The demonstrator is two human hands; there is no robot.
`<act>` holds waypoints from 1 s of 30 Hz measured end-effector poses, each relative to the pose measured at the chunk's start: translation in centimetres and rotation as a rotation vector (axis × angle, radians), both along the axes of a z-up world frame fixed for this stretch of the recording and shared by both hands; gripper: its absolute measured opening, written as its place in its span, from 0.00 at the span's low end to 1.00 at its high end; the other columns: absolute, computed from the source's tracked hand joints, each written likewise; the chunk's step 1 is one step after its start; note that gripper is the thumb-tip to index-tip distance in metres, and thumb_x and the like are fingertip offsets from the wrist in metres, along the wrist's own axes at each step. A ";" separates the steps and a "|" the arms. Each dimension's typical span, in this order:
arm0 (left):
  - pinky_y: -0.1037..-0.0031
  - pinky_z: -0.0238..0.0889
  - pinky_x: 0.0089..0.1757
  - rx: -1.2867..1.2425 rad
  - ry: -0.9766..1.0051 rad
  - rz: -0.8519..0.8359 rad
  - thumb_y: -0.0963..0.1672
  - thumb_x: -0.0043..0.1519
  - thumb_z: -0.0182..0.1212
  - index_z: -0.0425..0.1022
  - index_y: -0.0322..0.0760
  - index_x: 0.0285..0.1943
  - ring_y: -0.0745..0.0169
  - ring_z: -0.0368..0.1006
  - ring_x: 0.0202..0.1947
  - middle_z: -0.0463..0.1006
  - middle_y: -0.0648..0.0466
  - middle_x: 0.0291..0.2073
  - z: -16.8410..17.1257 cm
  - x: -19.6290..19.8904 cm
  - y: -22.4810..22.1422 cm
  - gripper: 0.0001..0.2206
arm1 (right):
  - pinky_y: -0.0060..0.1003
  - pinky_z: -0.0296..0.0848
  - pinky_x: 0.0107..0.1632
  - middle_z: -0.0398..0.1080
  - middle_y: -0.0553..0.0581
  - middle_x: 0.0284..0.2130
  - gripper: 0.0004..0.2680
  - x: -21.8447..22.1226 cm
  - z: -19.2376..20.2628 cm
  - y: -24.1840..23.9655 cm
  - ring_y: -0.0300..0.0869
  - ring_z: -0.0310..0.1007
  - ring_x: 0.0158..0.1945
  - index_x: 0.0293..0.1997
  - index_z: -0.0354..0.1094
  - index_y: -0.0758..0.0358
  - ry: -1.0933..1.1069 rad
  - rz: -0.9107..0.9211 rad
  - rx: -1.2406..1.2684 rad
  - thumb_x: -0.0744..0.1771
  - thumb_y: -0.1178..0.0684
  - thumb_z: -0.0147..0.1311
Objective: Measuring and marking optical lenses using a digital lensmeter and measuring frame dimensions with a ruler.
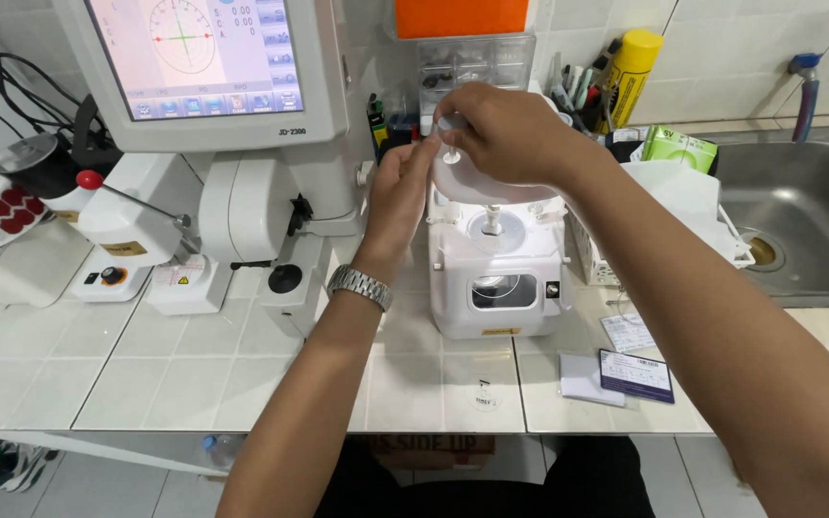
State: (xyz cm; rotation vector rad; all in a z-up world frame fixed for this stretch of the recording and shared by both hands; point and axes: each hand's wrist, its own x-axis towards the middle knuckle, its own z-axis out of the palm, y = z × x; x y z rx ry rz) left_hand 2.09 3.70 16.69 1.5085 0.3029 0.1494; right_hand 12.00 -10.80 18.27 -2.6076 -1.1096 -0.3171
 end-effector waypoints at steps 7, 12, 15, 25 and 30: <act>0.77 0.63 0.41 -0.083 -0.051 0.006 0.56 0.51 0.61 0.76 0.39 0.48 0.70 0.70 0.38 0.75 0.60 0.35 -1.3 2.7 -0.2 0.24 | 0.51 0.67 0.40 0.71 0.56 0.49 0.09 0.1 0.7 -0.2 0.53 0.71 0.45 0.55 0.67 0.57 0.056 0.027 -0.021 0.71 0.50 0.44; 0.78 0.59 0.43 -0.077 -0.010 0.031 0.60 0.45 0.60 0.74 0.41 0.51 0.71 0.65 0.38 0.70 0.61 0.35 -1.7 3.5 -0.3 0.31 | 0.51 0.69 0.42 0.71 0.56 0.52 0.10 0.2 0.8 -0.2 0.54 0.71 0.49 0.57 0.66 0.59 0.024 0.061 -0.086 0.71 0.50 0.45; 0.76 0.61 0.48 -0.075 0.021 0.034 0.60 0.45 0.59 0.74 0.42 0.51 0.71 0.67 0.45 0.72 0.61 0.41 -1.2 3.2 -0.5 0.30 | 0.50 0.68 0.42 0.71 0.56 0.50 0.09 0.3 0.9 -0.3 0.53 0.71 0.47 0.56 0.66 0.58 0.023 0.078 -0.094 0.71 0.51 0.46; 0.74 0.58 0.56 -0.219 0.001 0.002 0.56 0.42 0.61 0.68 0.42 0.59 0.70 0.67 0.55 0.72 0.59 0.52 -2.6 4.3 -0.7 0.35 | 0.53 0.69 0.44 0.70 0.56 0.47 0.12 0.0 1.6 0.0 0.54 0.72 0.45 0.61 0.70 0.55 0.036 0.069 -0.151 0.71 0.49 0.50; 0.72 0.58 0.54 -0.244 0.034 -0.011 0.56 0.42 0.57 0.63 0.42 0.66 0.67 0.67 0.55 0.71 0.58 0.55 -3.1 4.9 -0.8 0.39 | 0.51 0.68 0.46 0.74 0.57 0.45 0.10 0.2 1.9 0.3 0.53 0.73 0.47 0.56 0.74 0.54 0.053 0.092 -0.179 0.69 0.53 0.55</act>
